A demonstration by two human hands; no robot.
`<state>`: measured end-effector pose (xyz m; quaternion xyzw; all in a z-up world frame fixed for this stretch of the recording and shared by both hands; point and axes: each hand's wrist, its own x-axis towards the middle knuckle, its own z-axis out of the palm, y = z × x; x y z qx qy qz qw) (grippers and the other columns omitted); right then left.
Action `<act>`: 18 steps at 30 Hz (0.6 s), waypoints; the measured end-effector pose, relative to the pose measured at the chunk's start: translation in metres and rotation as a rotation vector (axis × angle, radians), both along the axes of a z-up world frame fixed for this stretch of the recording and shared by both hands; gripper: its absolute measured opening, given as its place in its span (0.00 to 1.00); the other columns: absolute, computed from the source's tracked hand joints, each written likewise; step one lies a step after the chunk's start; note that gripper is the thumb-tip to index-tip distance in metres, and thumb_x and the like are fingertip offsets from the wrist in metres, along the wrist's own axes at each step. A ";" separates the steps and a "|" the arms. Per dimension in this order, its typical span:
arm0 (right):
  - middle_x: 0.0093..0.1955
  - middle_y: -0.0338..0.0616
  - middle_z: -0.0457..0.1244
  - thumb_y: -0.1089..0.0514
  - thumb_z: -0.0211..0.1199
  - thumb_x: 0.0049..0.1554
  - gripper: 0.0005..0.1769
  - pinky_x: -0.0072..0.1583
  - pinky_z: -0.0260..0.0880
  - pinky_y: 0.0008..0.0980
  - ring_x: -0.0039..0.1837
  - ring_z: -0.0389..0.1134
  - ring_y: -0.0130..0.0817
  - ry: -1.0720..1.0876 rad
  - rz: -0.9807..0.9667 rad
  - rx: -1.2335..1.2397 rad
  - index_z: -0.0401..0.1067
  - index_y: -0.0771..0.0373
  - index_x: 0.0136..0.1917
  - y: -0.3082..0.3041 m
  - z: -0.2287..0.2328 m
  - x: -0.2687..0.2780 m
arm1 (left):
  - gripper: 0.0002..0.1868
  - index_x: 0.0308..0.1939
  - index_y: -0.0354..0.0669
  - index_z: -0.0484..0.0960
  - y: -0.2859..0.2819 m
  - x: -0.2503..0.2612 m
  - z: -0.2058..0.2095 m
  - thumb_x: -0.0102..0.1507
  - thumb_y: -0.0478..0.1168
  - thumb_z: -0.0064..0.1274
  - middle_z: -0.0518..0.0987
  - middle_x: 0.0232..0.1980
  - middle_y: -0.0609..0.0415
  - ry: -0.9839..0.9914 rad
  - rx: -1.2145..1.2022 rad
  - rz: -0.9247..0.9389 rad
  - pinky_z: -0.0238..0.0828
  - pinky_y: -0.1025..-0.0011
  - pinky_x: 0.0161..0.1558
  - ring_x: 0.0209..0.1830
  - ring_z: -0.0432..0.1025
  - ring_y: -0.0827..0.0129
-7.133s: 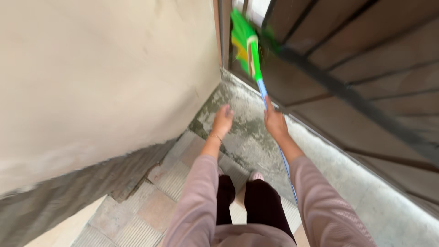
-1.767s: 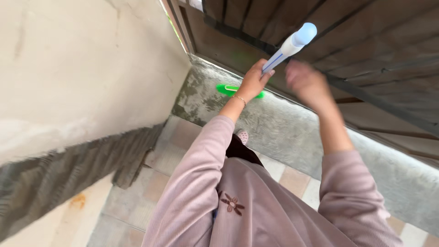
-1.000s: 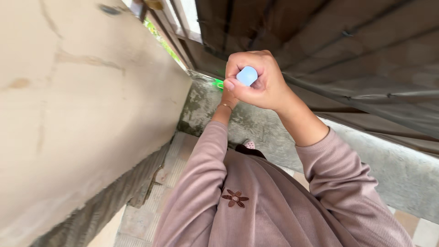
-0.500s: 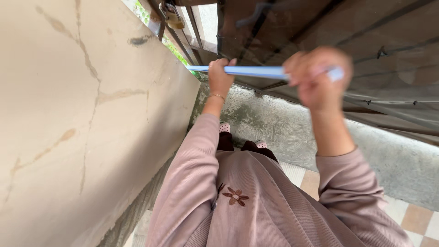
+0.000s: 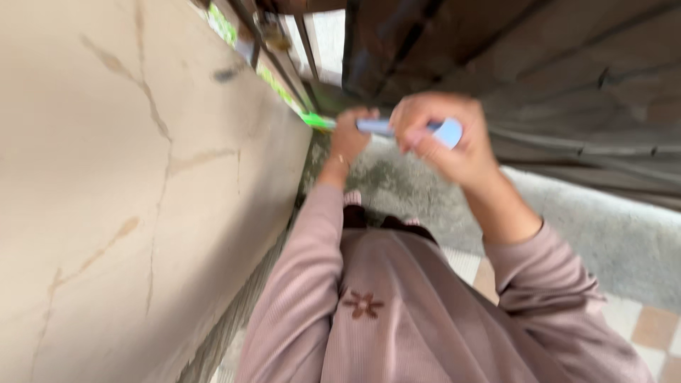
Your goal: The person cleans the tracks and edges of a sliding gate using a broom by hand.
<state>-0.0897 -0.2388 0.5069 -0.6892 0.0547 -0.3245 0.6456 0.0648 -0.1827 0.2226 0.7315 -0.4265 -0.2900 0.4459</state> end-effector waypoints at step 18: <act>0.36 0.39 0.62 0.62 0.66 0.59 0.12 0.43 0.61 0.30 0.39 0.62 0.27 0.181 -0.087 -0.276 0.67 0.68 0.38 0.002 0.003 0.066 | 0.10 0.45 0.41 0.83 -0.003 0.047 0.021 0.63 0.42 0.55 0.83 0.43 0.39 0.192 -0.338 -0.038 0.74 0.61 0.43 0.43 0.77 0.44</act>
